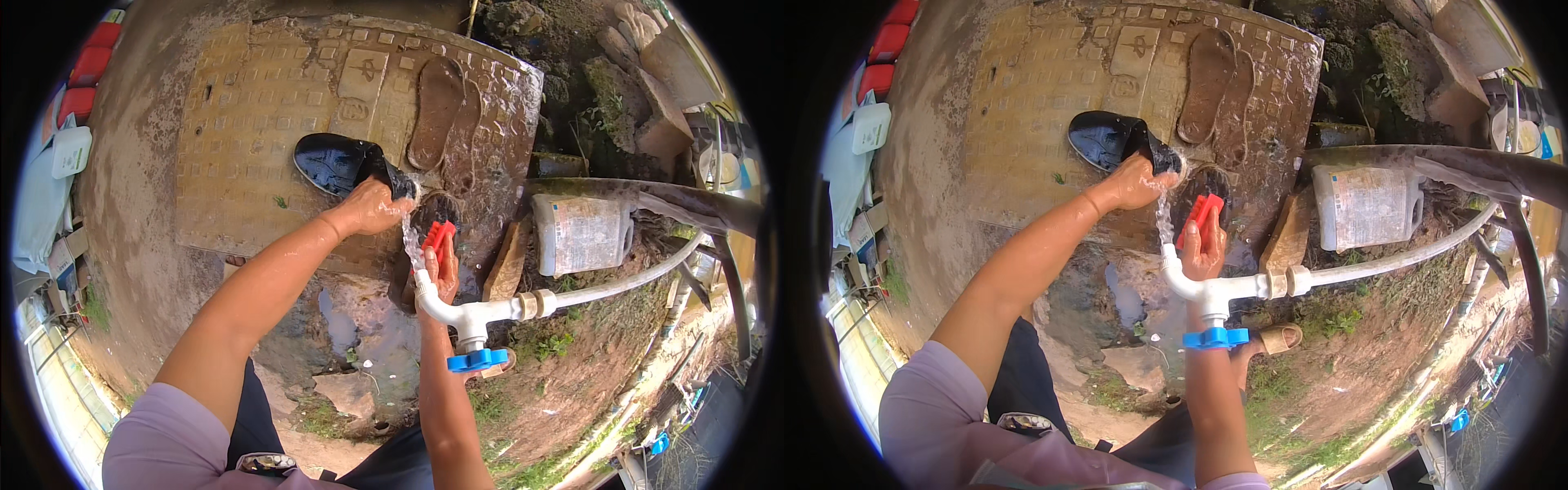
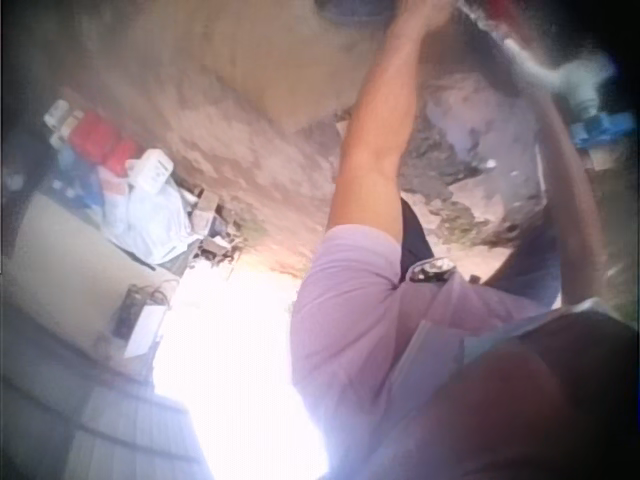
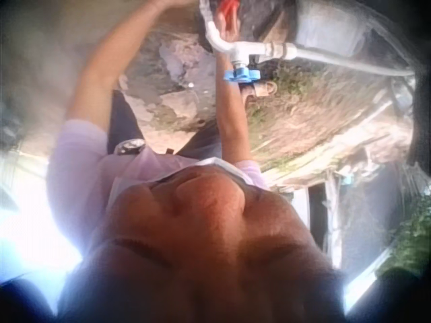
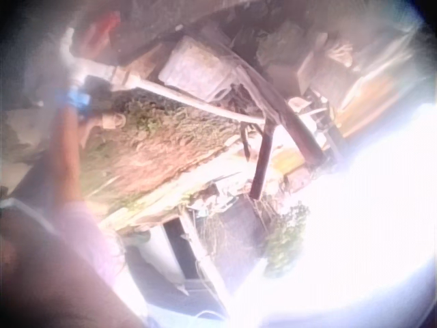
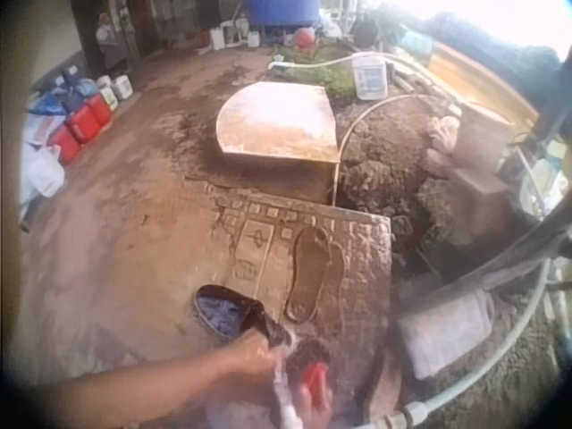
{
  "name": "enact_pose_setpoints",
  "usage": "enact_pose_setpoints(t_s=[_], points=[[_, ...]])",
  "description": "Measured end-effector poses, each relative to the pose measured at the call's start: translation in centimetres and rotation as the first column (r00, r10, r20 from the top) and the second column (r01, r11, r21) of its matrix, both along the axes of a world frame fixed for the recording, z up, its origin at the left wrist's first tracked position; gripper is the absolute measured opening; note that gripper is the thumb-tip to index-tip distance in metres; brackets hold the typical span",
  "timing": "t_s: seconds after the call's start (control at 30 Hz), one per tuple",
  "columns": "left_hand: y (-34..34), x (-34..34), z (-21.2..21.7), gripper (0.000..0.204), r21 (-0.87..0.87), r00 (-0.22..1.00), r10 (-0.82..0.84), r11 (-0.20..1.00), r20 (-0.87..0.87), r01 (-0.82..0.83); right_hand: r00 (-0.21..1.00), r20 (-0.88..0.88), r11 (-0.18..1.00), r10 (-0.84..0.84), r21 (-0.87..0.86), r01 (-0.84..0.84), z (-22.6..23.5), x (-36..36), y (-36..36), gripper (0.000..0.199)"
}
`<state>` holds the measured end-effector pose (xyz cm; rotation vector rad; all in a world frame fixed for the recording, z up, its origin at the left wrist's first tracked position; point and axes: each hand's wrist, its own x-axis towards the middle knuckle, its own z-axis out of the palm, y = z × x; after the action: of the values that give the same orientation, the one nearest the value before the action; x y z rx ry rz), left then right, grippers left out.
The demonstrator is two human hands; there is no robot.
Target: The person washes a pair of black shoes under a running tap using a red brush. They scrub the uppers, soles, and sides of each shoe, rinse them repeatedly, and place them on a tiled surface.
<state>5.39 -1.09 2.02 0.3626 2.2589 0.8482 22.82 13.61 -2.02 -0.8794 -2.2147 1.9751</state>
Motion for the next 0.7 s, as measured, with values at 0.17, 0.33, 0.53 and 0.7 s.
enact_pose_setpoints(t_s=[0.17, 0.33, 0.53, 0.7], points=[[-1.6, 3.3, -2.9, 0.027, 0.287, 0.988, 0.084, 0.951, 0.127, -0.117, 0.948, -0.181, 0.912, 0.261, 0.369, -0.18, -0.5, -5.2, -1.8, 0.052], [-2.8, 4.4, -4.1, 0.02, 0.492, 0.916, 0.297, 0.775, 0.269, -0.396, 0.98, -0.054, 0.887, 0.191, 0.437, -0.148, 0.2, -7.4, -3.8, 0.049], [-3.3, 3.9, -4.8, 0.017, 0.387, 0.818, 0.274, 0.775, 0.506, -0.499, 0.997, 0.019, 0.925, 0.079, 0.371, -0.08, -0.6, -8.6, -3.5, 0.041], [-3.2, 5.1, -5.3, 0.024, 0.381, 0.952, 0.196, 0.882, 0.234, -0.276, 0.936, 0.088, 0.852, 0.34, 0.393, -0.346, -0.6, -6.8, -2.4, 0.05]])
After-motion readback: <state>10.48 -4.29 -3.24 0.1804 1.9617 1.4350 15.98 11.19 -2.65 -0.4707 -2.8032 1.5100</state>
